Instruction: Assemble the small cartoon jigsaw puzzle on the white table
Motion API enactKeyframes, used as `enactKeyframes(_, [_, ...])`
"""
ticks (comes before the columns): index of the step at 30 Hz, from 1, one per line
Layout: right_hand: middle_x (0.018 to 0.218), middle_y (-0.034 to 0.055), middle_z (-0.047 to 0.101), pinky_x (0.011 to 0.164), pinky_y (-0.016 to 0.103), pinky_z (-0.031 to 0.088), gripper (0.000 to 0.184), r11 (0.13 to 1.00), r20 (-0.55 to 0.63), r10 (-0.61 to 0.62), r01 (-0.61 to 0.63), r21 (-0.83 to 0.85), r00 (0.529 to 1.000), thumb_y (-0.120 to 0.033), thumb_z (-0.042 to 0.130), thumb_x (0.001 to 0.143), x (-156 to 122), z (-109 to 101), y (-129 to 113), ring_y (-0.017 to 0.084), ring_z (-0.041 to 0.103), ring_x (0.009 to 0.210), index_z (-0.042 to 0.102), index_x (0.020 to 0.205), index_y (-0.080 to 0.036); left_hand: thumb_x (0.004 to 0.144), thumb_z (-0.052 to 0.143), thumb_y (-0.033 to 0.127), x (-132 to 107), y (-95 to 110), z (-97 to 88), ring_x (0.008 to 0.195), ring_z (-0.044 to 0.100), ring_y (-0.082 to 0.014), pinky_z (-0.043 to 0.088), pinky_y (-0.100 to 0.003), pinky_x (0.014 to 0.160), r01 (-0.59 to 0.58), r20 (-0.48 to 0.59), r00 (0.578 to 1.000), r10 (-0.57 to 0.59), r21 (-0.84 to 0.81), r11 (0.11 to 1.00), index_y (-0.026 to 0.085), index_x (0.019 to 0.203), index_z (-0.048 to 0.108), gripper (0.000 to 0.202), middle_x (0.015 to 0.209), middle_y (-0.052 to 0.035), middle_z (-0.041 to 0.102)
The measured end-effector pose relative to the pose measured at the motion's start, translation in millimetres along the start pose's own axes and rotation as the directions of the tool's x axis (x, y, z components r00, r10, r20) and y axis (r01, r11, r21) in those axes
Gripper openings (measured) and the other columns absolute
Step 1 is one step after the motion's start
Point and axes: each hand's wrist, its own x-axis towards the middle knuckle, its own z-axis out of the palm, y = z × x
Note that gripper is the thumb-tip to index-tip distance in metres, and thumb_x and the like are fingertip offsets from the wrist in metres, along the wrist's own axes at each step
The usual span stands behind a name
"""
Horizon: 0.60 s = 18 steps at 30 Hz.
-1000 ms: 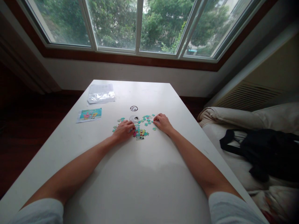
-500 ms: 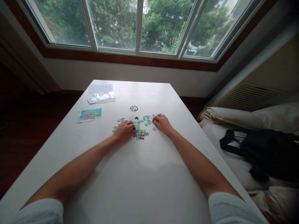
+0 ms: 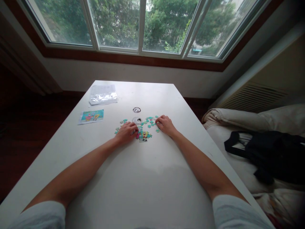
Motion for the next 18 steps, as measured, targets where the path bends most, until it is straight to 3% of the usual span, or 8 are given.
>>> enactKeyframes(18, [0.111,0.0081,0.064,0.094,0.039,0.041,0.015,1.000,-0.012,0.005,-0.005,-0.020,1.000,-0.030,0.066,0.091,-2.3,-0.3,-3.0,0.026,0.055,0.105,0.075,0.101,-0.026,0.093,0.058,0.022,-0.3,-1.4,0.2,0.100,0.058,-0.0230,0.045,-0.040,0.094,0.002,0.002,1.000,-0.002,-0.001,1.000,0.022,0.098,0.072,0.015,0.108,-0.0062,0.070])
